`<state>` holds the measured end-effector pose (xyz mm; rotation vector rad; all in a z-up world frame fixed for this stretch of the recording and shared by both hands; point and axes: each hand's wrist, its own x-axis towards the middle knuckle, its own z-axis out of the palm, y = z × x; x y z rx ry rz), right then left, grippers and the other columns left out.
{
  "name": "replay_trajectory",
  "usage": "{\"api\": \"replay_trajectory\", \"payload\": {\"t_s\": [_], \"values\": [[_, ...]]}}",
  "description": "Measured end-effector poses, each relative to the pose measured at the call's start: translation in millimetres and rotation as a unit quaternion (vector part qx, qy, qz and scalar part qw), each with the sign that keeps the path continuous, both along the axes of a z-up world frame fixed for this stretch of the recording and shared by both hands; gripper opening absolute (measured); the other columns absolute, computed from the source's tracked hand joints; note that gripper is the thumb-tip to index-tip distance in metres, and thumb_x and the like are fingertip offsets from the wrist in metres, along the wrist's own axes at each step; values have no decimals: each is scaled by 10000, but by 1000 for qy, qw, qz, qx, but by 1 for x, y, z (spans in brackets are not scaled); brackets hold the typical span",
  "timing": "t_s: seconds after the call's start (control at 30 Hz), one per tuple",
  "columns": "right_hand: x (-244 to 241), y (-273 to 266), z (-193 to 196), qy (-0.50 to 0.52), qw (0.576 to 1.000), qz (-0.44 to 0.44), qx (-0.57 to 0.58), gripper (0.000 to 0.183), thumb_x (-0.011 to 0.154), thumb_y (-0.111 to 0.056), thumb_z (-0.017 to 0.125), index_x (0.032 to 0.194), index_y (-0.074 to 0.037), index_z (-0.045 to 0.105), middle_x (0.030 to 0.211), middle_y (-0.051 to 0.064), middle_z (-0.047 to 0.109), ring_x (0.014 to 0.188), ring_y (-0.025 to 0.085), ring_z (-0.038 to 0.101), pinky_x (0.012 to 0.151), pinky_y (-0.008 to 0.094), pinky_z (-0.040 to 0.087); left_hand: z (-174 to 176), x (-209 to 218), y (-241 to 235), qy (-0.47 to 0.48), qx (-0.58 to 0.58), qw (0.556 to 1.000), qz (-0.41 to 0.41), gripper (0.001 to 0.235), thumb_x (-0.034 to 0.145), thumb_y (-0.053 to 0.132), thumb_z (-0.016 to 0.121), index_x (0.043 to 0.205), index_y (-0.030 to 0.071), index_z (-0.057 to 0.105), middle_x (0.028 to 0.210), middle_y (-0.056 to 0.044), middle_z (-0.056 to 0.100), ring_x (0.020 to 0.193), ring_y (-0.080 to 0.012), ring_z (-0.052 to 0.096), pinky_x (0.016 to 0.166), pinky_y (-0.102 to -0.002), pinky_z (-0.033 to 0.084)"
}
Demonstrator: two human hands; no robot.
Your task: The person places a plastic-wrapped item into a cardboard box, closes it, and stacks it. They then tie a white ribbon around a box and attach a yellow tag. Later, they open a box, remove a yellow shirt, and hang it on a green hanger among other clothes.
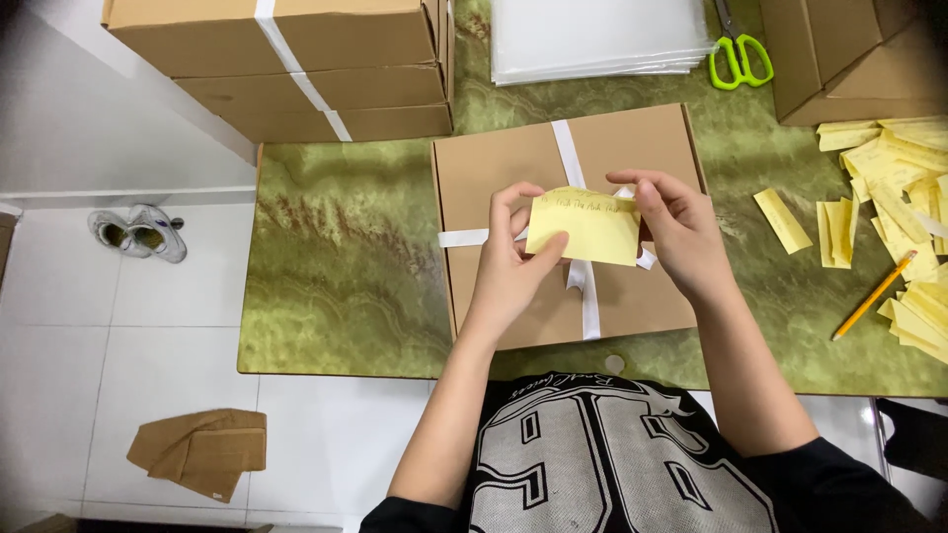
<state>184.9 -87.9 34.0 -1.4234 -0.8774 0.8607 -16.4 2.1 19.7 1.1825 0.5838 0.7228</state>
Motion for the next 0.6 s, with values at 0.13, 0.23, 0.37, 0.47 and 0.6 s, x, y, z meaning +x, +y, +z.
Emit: {"api": "replay_trajectory", "payload": {"t_s": [0.13, 0.23, 0.37, 0.47, 0.6], "values": [[15, 0, -24, -29, 1000, -9, 4, 330, 1189, -196, 487, 1377, 8, 665, 903, 210, 718, 721, 205, 680, 618, 327, 598, 6, 1, -6, 5, 13, 1000, 8, 521, 1008, 5, 643, 1422, 151, 362, 1320, -217, 652, 1010, -340, 768, 840, -361, 703], [8, 2, -18, -51, 997, -62, 4, 286, 1200, -182, 513, 1271, 2, 721, 817, 94, 686, 698, 107, 627, 612, 237, 568, -9, 2, -7, 17, 40, 999, -9, 429, 1028, 24, 639, 1381, 132, 420, 1322, -248, 654, 1008, -298, 749, 827, -349, 689], [5, 6, -20, -80, 989, -121, -1, 282, 1195, -199, 624, 992, -38, 736, 688, 66, 628, 604, 86, 549, 510, 205, 495, -6, -1, -8, 63, 73, 993, -61, 320, 1033, 41, 661, 1310, 201, 653, 1271, -130, 724, 947, -228, 785, 819, -339, 690], [-1, 8, -12, -79, 987, -136, -2, 298, 1178, -187, 662, 918, -61, 730, 661, 43, 606, 586, 70, 520, 494, 188, 471, 4, -2, -11, 72, 79, 992, -71, 467, 1018, 29, 664, 1434, 236, 625, 1308, -130, 698, 911, -198, 762, 811, -350, 683], [8, -3, -25, -33, 995, -85, 34, 256, 1128, -105, 636, 1379, -51, 642, 886, 128, 696, 725, 126, 645, 625, 246, 580, -15, 0, -6, 96, 82, 992, -24, 522, 1017, 59, 692, 1494, 265, 636, 1374, -185, 719, 987, -178, 758, 877, -358, 654]]}}
